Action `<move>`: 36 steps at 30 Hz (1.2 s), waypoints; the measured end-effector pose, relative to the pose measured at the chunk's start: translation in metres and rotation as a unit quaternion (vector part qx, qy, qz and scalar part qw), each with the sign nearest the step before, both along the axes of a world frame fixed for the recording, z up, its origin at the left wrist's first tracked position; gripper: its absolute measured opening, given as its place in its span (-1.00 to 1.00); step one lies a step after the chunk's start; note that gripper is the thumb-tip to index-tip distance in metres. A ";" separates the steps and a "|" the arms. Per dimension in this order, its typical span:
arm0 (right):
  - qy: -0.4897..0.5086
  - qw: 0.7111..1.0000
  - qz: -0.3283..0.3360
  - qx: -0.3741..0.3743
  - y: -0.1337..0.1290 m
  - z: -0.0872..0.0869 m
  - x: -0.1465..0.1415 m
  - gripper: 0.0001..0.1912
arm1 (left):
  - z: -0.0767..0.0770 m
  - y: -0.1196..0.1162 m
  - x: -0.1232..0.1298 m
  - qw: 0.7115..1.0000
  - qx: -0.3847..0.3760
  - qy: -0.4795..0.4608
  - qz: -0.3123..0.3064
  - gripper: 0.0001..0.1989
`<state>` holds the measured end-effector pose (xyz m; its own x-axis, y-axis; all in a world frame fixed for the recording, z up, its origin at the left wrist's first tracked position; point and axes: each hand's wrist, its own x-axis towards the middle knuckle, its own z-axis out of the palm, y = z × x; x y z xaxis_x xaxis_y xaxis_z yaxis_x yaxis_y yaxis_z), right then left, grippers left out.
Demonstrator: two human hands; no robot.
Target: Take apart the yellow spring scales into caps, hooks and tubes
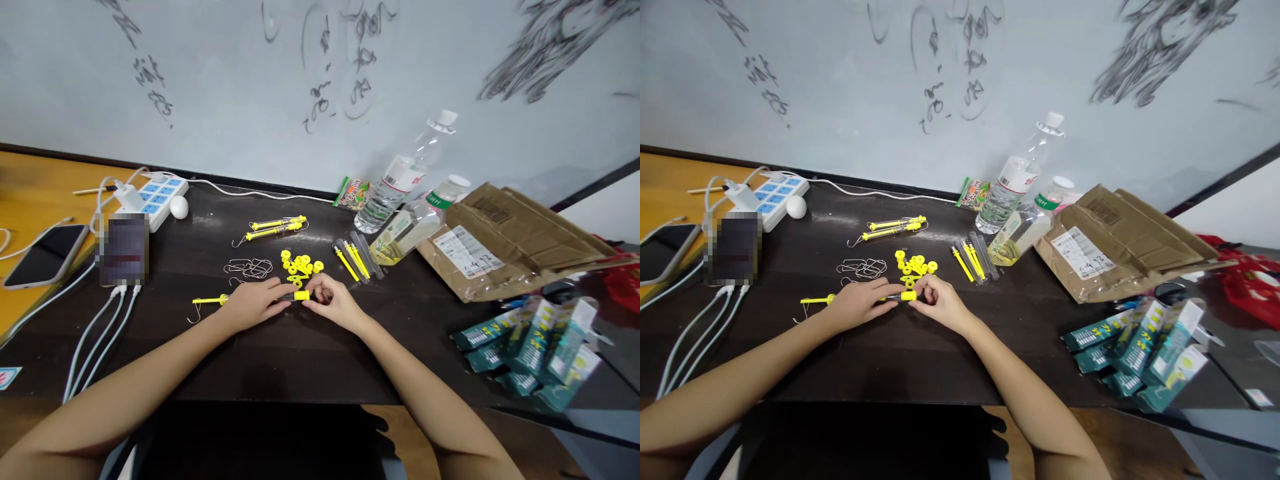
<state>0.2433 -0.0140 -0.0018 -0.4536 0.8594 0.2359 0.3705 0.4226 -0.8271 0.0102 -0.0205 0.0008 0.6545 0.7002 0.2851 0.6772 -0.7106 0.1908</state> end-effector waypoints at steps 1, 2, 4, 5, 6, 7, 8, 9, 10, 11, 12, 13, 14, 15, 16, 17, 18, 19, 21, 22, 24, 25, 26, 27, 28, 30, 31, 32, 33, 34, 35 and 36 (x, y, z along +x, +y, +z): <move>0.003 1.000 0.000 -0.001 0.000 -0.001 0.000 -0.79 | 0.001 -0.001 0.001 1.000 0.001 0.000 0.005 -0.65; 0.007 1.000 -0.001 -0.003 0.001 -0.002 0.000 -0.80 | 0.002 -0.002 0.001 1.000 0.003 0.001 0.010 -0.66; 0.020 1.000 -0.001 -0.009 0.002 -0.003 0.001 -0.80 | 0.003 -0.003 0.002 1.000 0.005 0.001 0.015 -0.67; 0.029 0.999 0.000 -0.014 0.002 -0.004 0.002 -0.80 | 0.003 -0.003 0.002 1.000 0.006 0.000 0.016 -0.68; 0.037 0.999 0.002 -0.020 0.003 -0.005 0.002 -0.81 | 0.004 -0.004 0.003 1.000 0.007 -0.002 0.015 -0.69; 0.046 0.999 0.004 -0.026 0.003 -0.005 0.003 -0.81 | 0.004 -0.004 0.003 1.000 0.007 -0.006 0.014 -0.69; 0.054 0.998 0.006 -0.034 0.003 -0.005 0.003 -0.81 | 0.004 -0.004 0.003 1.000 0.007 -0.010 0.013 -0.70; 0.060 0.997 0.008 -0.042 0.004 -0.005 0.002 -0.82 | 0.004 -0.004 0.003 1.000 0.008 -0.015 0.012 -0.70; 0.065 0.997 0.009 -0.050 0.004 -0.005 0.002 -0.82 | 0.003 -0.004 0.003 1.000 0.008 -0.020 0.011 -0.70; 0.069 0.996 0.010 -0.055 0.004 -0.005 0.002 -0.82 | 0.003 -0.004 0.003 1.000 0.009 -0.025 0.011 -0.70; 0.073 0.996 0.010 -0.059 0.004 -0.005 0.002 -0.82 | 0.004 -0.004 0.003 0.999 0.009 -0.031 0.011 -0.71; 0.074 0.995 0.010 -0.060 0.005 -0.005 0.001 -0.81 | 0.004 -0.004 0.003 0.999 0.009 -0.037 0.010 -0.71; 0.075 0.995 0.009 -0.061 0.005 -0.005 0.001 -0.80 | 0.004 -0.004 0.003 0.999 0.007 -0.043 0.009 -0.71; 0.074 0.995 0.008 -0.060 0.005 -0.005 0.001 -0.79 | 0.004 -0.004 0.003 0.999 0.003 -0.049 0.007 -0.71; 0.072 0.996 0.008 -0.059 0.004 -0.006 0.001 -0.78 | 0.005 -0.004 0.003 0.998 -0.001 -0.055 0.006 -0.71; 0.070 0.996 0.008 -0.059 0.004 -0.006 0.001 -0.77 | 0.005 -0.004 0.003 0.998 -0.005 -0.060 0.004 -0.71; 0.069 0.996 0.009 -0.060 0.004 -0.006 0.001 -0.77 | 0.005 -0.004 0.003 0.998 -0.008 -0.064 0.002 -0.70; 0.068 0.996 0.010 -0.060 0.004 -0.006 0.001 -0.78 | 0.005 -0.004 0.003 0.998 -0.011 -0.069 -0.001 -0.70; 0.071 0.995 0.011 -0.064 0.003 -0.006 0.001 -0.78 | 0.005 -0.004 0.003 0.997 -0.013 -0.074 -0.005 -0.70; 0.075 0.995 0.011 -0.066 0.003 -0.006 0.000 -0.79 | 0.005 -0.004 0.002 0.997 -0.013 -0.076 -0.006 -0.69; 0.088 0.994 0.011 -0.070 0.004 -0.005 0.000 -0.78 | 0.004 -0.004 0.002 0.997 -0.011 -0.077 -0.006 -0.68; 0.099 0.992 0.012 -0.072 0.005 -0.004 0.000 -0.77 | 0.004 -0.004 0.002 0.997 -0.010 -0.076 -0.006 -0.67; 0.111 0.991 0.014 -0.073 0.005 -0.004 0.000 -0.75 | 0.003 -0.003 0.002 0.997 -0.009 -0.075 -0.005 -0.67; 0.125 0.989 0.016 -0.075 0.006 -0.004 -0.001 -0.74 | 0.003 -0.003 0.002 0.997 -0.009 -0.074 -0.004 -0.67; 0.138 0.987 0.017 -0.077 0.006 -0.004 -0.001 -0.72 | 0.002 -0.003 0.002 0.997 -0.007 -0.073 -0.004 -0.67; 0.153 0.984 0.018 -0.084 0.007 -0.004 -0.001 -0.70 | 0.000 -0.002 0.002 0.997 -0.001 -0.072 -0.005 -0.68; 0.156 0.984 0.017 -0.089 0.007 -0.004 -0.001 -0.70 | -0.001 -0.002 0.002 0.997 0.007 -0.071 -0.003 -0.68; 0.158 0.983 0.014 -0.093 0.008 -0.004 -0.001 -0.71 | -0.001 -0.002 0.002 0.997 0.018 -0.069 0.002 -0.68; 0.159 0.983 0.008 -0.093 0.008 -0.004 -0.001 -0.71 | -0.001 -0.002 0.002 0.997 0.031 -0.066 0.010 -0.68; 0.160 0.983 -0.005 -0.090 0.009 -0.004 0.000 -0.72 | -0.001 -0.002 0.001 0.997 0.045 -0.062 0.019 -0.67; 0.160 0.983 -0.025 -0.081 0.010 -0.003 0.001 -0.73 | 0.000 -0.003 0.001 0.996 0.058 -0.056 0.029 -0.66; 0.157 0.984 -0.053 -0.064 0.011 -0.002 0.002 -0.73 | 0.001 -0.003 0.001 0.996 0.068 -0.051 0.040 -0.65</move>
<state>0.2458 -0.0026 -0.0035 -0.2815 0.9297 0.2377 0.1242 0.2809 -0.9517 0.0109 -0.0238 0.0017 0.5611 0.6987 0.4438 0.7141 -0.6798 0.1674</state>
